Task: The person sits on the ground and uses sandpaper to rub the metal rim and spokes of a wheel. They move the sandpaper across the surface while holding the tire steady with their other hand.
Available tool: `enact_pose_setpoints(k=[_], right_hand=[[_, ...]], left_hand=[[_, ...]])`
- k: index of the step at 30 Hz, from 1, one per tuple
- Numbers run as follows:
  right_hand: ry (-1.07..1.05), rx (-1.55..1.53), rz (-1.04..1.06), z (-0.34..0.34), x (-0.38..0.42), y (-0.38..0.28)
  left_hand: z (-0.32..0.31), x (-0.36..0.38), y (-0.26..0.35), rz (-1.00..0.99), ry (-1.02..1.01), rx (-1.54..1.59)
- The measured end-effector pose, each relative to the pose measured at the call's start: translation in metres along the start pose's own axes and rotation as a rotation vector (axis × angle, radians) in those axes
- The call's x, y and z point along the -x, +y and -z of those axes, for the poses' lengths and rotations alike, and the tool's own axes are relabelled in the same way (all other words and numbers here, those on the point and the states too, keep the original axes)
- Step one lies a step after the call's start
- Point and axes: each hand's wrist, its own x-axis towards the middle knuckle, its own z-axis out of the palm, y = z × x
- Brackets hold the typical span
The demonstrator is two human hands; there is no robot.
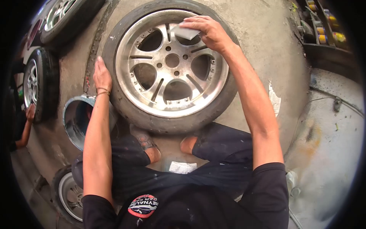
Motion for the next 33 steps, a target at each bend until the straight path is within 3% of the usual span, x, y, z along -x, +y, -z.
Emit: enact_pose_setpoints(k=[2, 3, 5, 8, 9, 10, 13, 14, 16, 17, 20, 22, 23, 24, 28, 29, 33], right_hand=[[0.264, -0.359, -0.282, 0.007, 0.013, -0.020], [0.292, -0.497, -0.719, 0.015, 0.031, -0.006], [0.669, -0.962, -0.768, 0.033, 0.048, -0.028], [0.789, -1.058, -0.866, 0.043, 0.071, -0.026], [0.808, -0.907, -0.899, 0.038, 0.070, -0.035], [0.845, -0.782, -0.878, 0.029, 0.070, -0.047], [0.641, -0.212, -0.774, 0.004, 0.112, -0.020], [0.633, -0.211, -0.769, 0.002, 0.114, -0.030], [0.519, -0.209, -1.036, -0.004, 0.124, -0.053], [0.515, -0.208, -1.038, -0.008, 0.122, -0.053], [0.627, -0.327, -0.962, -0.015, 0.109, -0.040], [0.643, -0.299, -0.803, -0.022, 0.084, 0.001], [0.566, -0.305, -0.917, -0.014, 0.057, -0.013], [0.547, -0.274, -0.893, -0.012, 0.044, -0.002], [0.493, -0.156, -0.805, -0.001, 0.075, 0.006], [0.558, -0.364, -0.773, -0.006, 0.096, 0.006], [0.483, -0.294, -0.689, -0.003, 0.117, 0.005]], left_hand=[[-0.007, -0.006, -0.014, -0.035, -0.006, -0.012], [-0.008, -0.009, -0.016, -0.017, -0.019, -0.028], [-0.007, -0.006, -0.012, 0.040, -0.031, -0.061], [-0.008, -0.010, -0.012, 0.064, -0.059, -0.112], [-0.008, -0.010, -0.013, 0.061, -0.064, -0.117], [-0.008, -0.009, -0.012, 0.068, -0.067, -0.107], [-0.005, -0.007, -0.009, 0.088, -0.058, -0.118], [-0.005, -0.006, -0.008, 0.070, -0.046, -0.098], [-0.006, -0.006, -0.012, 0.056, -0.039, -0.081], [-0.007, -0.007, -0.013, 0.054, -0.047, -0.089], [-0.006, -0.005, -0.008, 0.047, -0.053, -0.089], [-0.007, -0.006, -0.010, 0.048, -0.048, -0.094], [-0.008, -0.008, -0.012, 0.031, -0.040, -0.080], [-0.008, -0.008, -0.015, 0.016, -0.033, -0.065], [-0.011, -0.009, -0.016, -0.017, -0.014, -0.035], [-0.010, -0.006, -0.014, -0.011, -0.012, -0.054], [-0.012, -0.008, -0.016, -0.033, -0.007, -0.072]])
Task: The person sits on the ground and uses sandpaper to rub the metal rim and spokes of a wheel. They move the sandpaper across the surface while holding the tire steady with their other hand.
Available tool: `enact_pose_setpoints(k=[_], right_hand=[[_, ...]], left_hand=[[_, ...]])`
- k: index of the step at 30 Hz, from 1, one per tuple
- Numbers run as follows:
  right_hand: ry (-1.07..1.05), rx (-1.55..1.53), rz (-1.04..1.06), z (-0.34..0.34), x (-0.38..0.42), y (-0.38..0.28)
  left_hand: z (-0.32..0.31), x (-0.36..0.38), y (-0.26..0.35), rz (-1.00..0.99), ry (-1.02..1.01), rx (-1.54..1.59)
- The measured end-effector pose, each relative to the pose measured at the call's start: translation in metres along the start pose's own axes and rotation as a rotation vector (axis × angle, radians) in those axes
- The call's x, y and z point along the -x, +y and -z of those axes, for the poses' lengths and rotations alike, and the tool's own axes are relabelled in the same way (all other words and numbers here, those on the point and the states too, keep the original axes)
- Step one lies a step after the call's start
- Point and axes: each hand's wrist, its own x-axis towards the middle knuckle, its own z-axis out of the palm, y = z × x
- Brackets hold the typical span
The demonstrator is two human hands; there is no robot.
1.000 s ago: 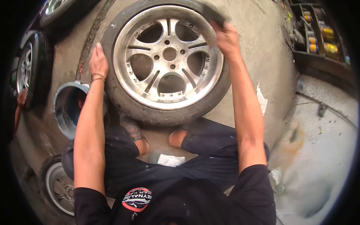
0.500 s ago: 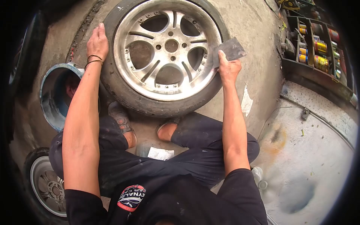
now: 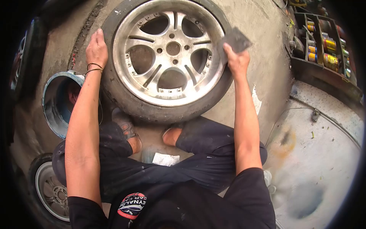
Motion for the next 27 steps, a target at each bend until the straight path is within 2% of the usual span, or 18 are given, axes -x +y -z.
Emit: enact_pose_setpoints(k=[3, 5, 7, 8, 10, 11, 13, 16, 17, 19, 23, 25, 26, 27], right_hand=[[-0.058, 0.063, -0.108, -0.029, -0.049, -0.030], [-0.122, 0.255, -0.062, -0.055, -0.086, -0.051], [-0.144, 0.384, -0.207, -0.069, -0.114, -0.050], [-0.142, 0.384, -0.207, -0.061, -0.111, -0.047], [-0.140, 0.336, 0.042, -0.040, -0.091, -0.056], [-0.138, 0.339, 0.044, -0.029, -0.079, -0.046], [-0.116, 0.020, 0.078, -0.012, -0.058, -0.016], [-0.206, 0.050, 0.011, -0.005, -0.056, -0.008], [-0.154, 0.107, 0.018, -0.020, -0.067, -0.006], [-0.155, 0.325, -0.218, -0.051, -0.087, -0.049], [-0.167, 0.436, -0.187, -0.053, -0.103, -0.037], [-0.106, 0.227, 0.248, -0.029, -0.071, -0.023], [-0.105, 0.228, 0.254, -0.031, -0.063, -0.017], [-0.020, 0.152, 0.371, -0.038, -0.055, -0.015]], left_hand=[[0.003, 0.002, 0.003, 0.013, 0.003, -0.029], [0.001, 0.000, -0.002, 0.010, 0.038, -0.033], [0.001, -0.001, -0.003, 0.002, 0.023, -0.024], [0.002, 0.000, -0.002, -0.016, 0.027, -0.002], [0.004, 0.001, 0.003, -0.013, 0.022, 0.001], [0.005, 0.003, 0.003, 0.000, 0.010, -0.005], [0.001, -0.002, -0.002, -0.018, 0.031, -0.001], [-0.001, 0.001, 0.000, -0.049, 0.024, -0.046], [0.003, 0.002, 0.005, -0.031, 0.007, -0.041], [0.007, 0.005, 0.007, -0.006, 0.001, -0.043], [0.003, 0.003, 0.000, -0.018, 0.034, -0.003], [0.003, 0.003, 0.001, -0.034, 0.046, 0.003], [0.003, 0.005, 0.005, -0.031, 0.051, -0.015], [0.003, 0.006, 0.005, -0.028, 0.056, -0.036]])
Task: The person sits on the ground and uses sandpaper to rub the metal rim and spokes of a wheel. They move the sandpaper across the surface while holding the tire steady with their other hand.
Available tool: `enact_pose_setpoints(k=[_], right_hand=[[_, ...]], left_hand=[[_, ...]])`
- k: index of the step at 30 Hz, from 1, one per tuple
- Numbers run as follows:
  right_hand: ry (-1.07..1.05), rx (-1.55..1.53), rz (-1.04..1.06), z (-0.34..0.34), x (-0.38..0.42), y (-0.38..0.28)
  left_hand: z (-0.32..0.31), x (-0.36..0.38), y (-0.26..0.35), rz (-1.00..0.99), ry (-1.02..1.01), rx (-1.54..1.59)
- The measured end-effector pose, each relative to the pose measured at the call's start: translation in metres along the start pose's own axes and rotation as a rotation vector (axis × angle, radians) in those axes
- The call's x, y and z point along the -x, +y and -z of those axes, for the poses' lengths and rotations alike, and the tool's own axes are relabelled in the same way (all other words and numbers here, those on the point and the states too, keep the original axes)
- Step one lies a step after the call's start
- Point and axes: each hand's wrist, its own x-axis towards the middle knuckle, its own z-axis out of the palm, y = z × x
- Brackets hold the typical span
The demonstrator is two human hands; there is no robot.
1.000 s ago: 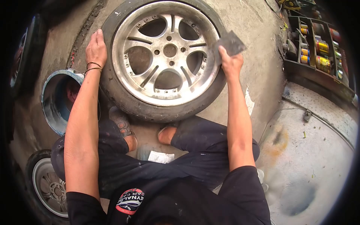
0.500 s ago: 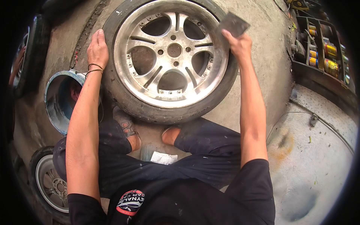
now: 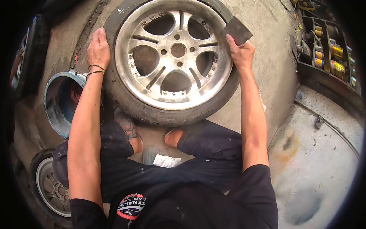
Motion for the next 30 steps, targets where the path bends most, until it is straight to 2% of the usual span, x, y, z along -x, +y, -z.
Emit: enact_pose_setpoints(k=[1, 2, 4, 6, 9, 12, 13, 14, 17, 19, 20, 22, 23, 24, 27, 29, 30], right_hand=[[0.105, -0.059, 0.100, -0.007, 0.010, 0.000], [0.104, -0.056, 0.079, -0.011, 0.014, 0.002], [-0.032, 0.299, -0.167, -0.028, -0.014, -0.015], [-0.003, 0.324, -0.113, -0.034, -0.016, -0.013], [0.077, 0.210, 0.112, -0.017, 0.008, 0.000], [0.124, 0.145, 0.135, -0.024, 0.007, -0.001], [0.019, 0.342, 0.029, -0.026, 0.001, -0.004], [-0.014, 0.323, -0.082, -0.033, -0.008, -0.020], [0.042, 0.362, -0.057, -0.027, 0.011, -0.003], [0.100, 0.073, -0.048, -0.016, 0.019, -0.001], [0.098, 0.071, -0.047, -0.016, 0.014, 0.001], [0.019, 0.051, -0.235, -0.008, 0.007, -0.004], [0.024, 0.024, -0.211, -0.018, -0.007, -0.001], [-0.099, 0.341, -0.371, -0.018, -0.027, -0.031], [-0.055, 0.273, -0.346, -0.011, -0.025, -0.021], [0.093, -0.024, -0.141, 0.003, -0.002, -0.006], [0.091, -0.025, -0.139, 0.002, -0.005, -0.010]], left_hand=[[0.001, -0.003, -0.001, -0.001, -0.003, -0.006], [0.001, -0.006, -0.002, -0.007, -0.018, 0.017], [0.002, -0.003, -0.005, -0.008, -0.032, 0.037], [0.003, 0.000, -0.004, 0.002, -0.005, 0.066], [-0.003, -0.002, -0.007, -0.050, 0.034, 0.062], [-0.007, -0.005, -0.010, -0.079, 0.047, 0.044], [-0.013, -0.009, -0.021, -0.122, 0.060, 0.075], [-0.012, -0.002, -0.021, -0.118, 0.043, 0.071], [-0.001, -0.001, -0.008, -0.021, 0.024, 0.078], [0.000, -0.005, -0.003, -0.032, 0.044, 0.054], [-0.001, -0.001, -0.003, -0.042, 0.025, 0.016], [-0.004, -0.004, -0.008, -0.055, 0.008, 0.015], [-0.003, -0.003, -0.007, -0.035, -0.002, 0.039], [-0.002, -0.003, -0.007, -0.011, -0.004, 0.065], [-0.005, 0.000, -0.012, -0.031, 0.008, 0.076], [-0.005, -0.003, -0.009, -0.059, 0.027, 0.054], [-0.006, -0.005, -0.012, -0.057, 0.028, 0.054]])
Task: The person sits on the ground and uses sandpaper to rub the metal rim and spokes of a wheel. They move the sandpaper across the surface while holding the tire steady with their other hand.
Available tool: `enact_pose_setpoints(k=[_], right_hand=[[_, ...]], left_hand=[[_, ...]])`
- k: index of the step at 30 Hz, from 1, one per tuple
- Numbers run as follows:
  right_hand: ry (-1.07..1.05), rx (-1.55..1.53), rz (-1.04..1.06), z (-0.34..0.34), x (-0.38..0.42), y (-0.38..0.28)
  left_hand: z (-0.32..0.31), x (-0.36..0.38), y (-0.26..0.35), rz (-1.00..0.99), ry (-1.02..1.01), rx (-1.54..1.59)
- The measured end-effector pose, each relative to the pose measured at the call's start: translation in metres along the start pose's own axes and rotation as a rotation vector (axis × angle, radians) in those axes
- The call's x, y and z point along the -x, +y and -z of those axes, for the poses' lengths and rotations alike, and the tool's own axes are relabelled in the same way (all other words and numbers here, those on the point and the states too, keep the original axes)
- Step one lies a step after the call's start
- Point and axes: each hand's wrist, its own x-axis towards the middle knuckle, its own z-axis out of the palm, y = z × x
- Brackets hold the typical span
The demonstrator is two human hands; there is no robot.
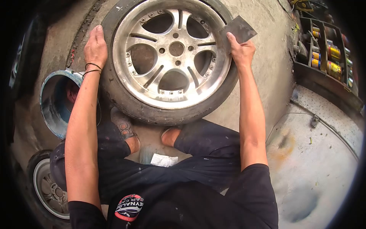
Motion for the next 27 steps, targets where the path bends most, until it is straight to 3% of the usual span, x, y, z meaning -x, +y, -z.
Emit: enact_pose_setpoints(k=[2, 3, 4, 7, 9, 14, 17, 23, 27], right_hand=[[-0.093, 0.167, -0.074, 0.007, 0.007, -0.004], [-0.100, 0.295, -0.062, -0.006, -0.006, 0.031], [-0.181, 0.440, -0.192, -0.012, -0.013, -0.027], [-0.190, 0.400, -0.211, -0.011, -0.006, -0.026], [-0.102, 0.324, 0.169, -0.001, 0.012, -0.004], [-0.158, 0.416, 0.241, -0.047, -0.022, -0.003], [-0.205, 0.579, 0.546, -0.078, -0.042, -0.010], [-0.160, 0.802, 0.310, -0.018, 0.026, 0.002], [-0.050, 0.783, 0.412, -0.058, -0.005, -0.003]], left_hand=[[-0.004, -0.001, -0.002, -0.001, -0.014, -0.021], [-0.003, 0.004, 0.001, -0.008, -0.031, -0.022], [0.002, 0.006, 0.005, 0.024, -0.049, -0.007], [0.002, 0.007, 0.001, 0.041, -0.036, 0.022], [0.001, -0.001, 0.003, 0.006, -0.002, 0.006], [0.007, 0.005, 0.011, 0.034, -0.030, -0.002], [0.004, 0.006, 0.003, 0.026, -0.008, 0.031], [0.003, 0.005, 0.008, 0.008, -0.029, 0.004], [0.004, 0.005, 0.005, -0.023, 0.020, 0.007]])
